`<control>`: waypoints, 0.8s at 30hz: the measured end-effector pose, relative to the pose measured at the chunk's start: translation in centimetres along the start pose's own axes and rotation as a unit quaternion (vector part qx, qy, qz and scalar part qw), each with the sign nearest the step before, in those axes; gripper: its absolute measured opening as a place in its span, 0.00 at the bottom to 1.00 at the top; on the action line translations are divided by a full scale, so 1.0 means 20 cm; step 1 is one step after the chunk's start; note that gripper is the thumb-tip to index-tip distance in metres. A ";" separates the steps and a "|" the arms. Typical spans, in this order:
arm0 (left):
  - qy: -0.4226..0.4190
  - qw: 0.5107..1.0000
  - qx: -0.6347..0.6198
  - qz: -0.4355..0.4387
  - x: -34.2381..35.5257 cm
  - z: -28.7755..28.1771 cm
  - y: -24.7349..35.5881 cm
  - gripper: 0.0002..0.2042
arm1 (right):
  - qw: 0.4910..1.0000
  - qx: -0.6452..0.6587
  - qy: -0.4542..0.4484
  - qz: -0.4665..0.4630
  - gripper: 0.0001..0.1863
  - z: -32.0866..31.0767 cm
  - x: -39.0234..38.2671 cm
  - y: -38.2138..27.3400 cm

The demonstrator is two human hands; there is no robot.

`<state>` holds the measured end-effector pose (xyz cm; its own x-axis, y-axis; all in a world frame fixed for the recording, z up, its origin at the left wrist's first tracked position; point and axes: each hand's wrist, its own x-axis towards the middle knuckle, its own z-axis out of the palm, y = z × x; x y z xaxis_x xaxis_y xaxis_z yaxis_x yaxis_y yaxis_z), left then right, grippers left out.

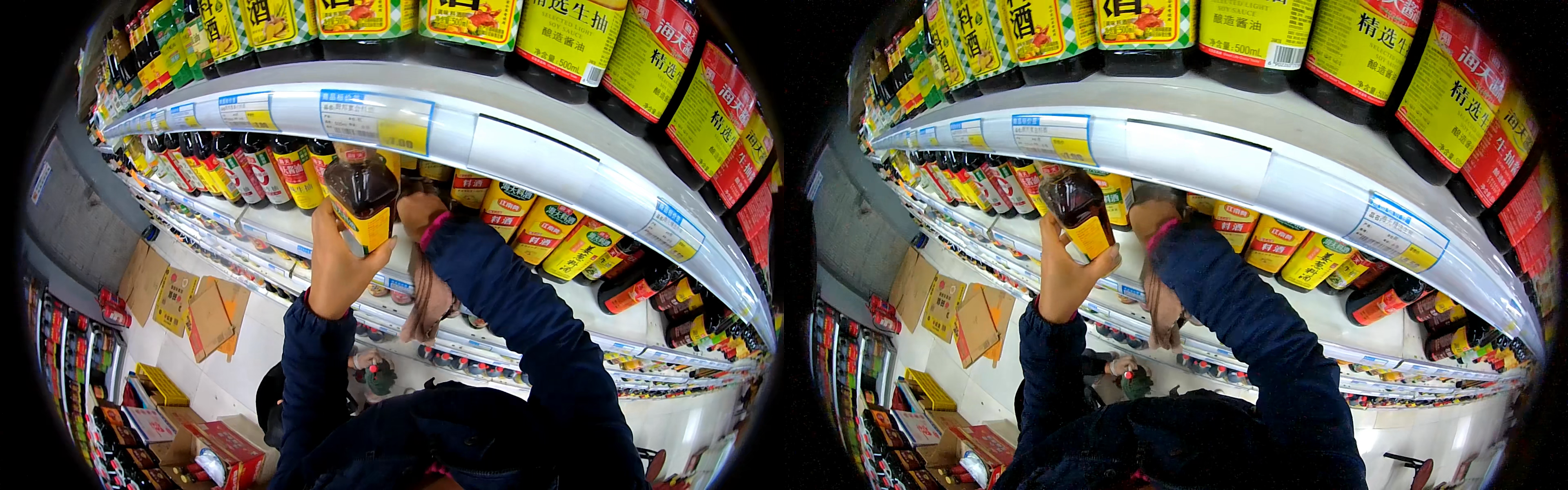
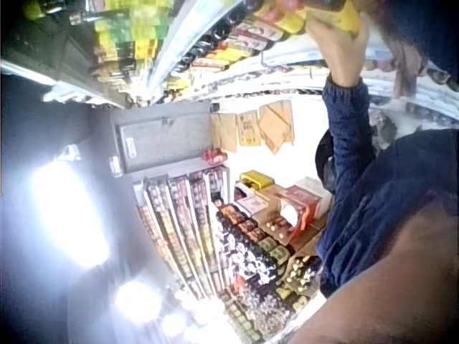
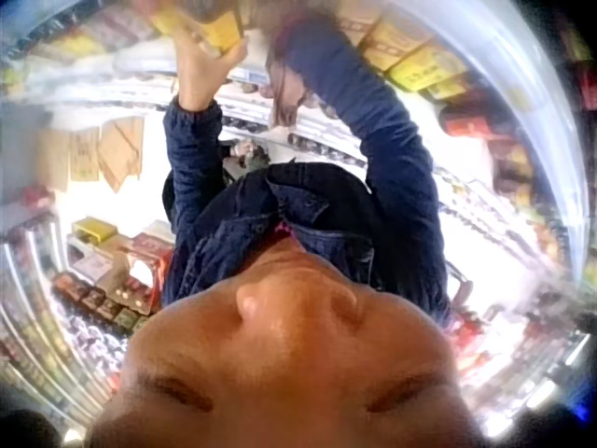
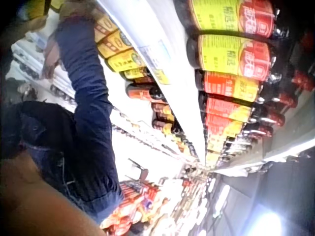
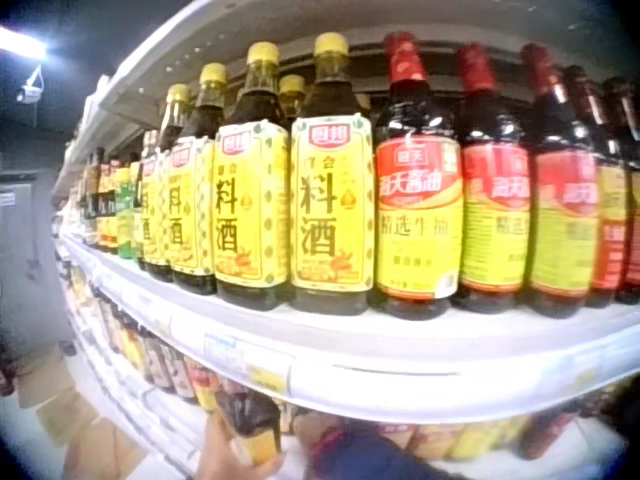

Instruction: The person wipes the labels and bottles on a supermarket shelf using a cloth. They systematically move along the aisle, cleaning individual bottles and the shelf edges.

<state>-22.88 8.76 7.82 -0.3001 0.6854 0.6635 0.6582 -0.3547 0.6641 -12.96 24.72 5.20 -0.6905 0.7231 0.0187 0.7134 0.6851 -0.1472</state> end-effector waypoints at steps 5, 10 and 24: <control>0.003 0.999 -0.033 -0.027 0.01 0.01 0.00 0.37 | 0.988 -0.134 0.072 -0.032 0.13 -0.01 -0.10 0.00; 0.007 1.000 -0.019 -0.019 0.01 0.01 -0.01 0.37 | 0.970 -0.241 0.013 -0.005 0.15 -0.07 -0.15 -0.05; -0.002 0.997 -0.065 -0.034 0.03 0.01 -0.03 0.36 | 0.987 -0.031 0.103 -0.123 0.20 0.17 0.15 0.16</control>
<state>-23.22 9.56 7.80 -0.3382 0.7126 0.6146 0.5414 -0.3869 0.7464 -13.14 28.81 1.43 -0.8097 0.5320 0.2477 0.5371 0.8419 -0.0524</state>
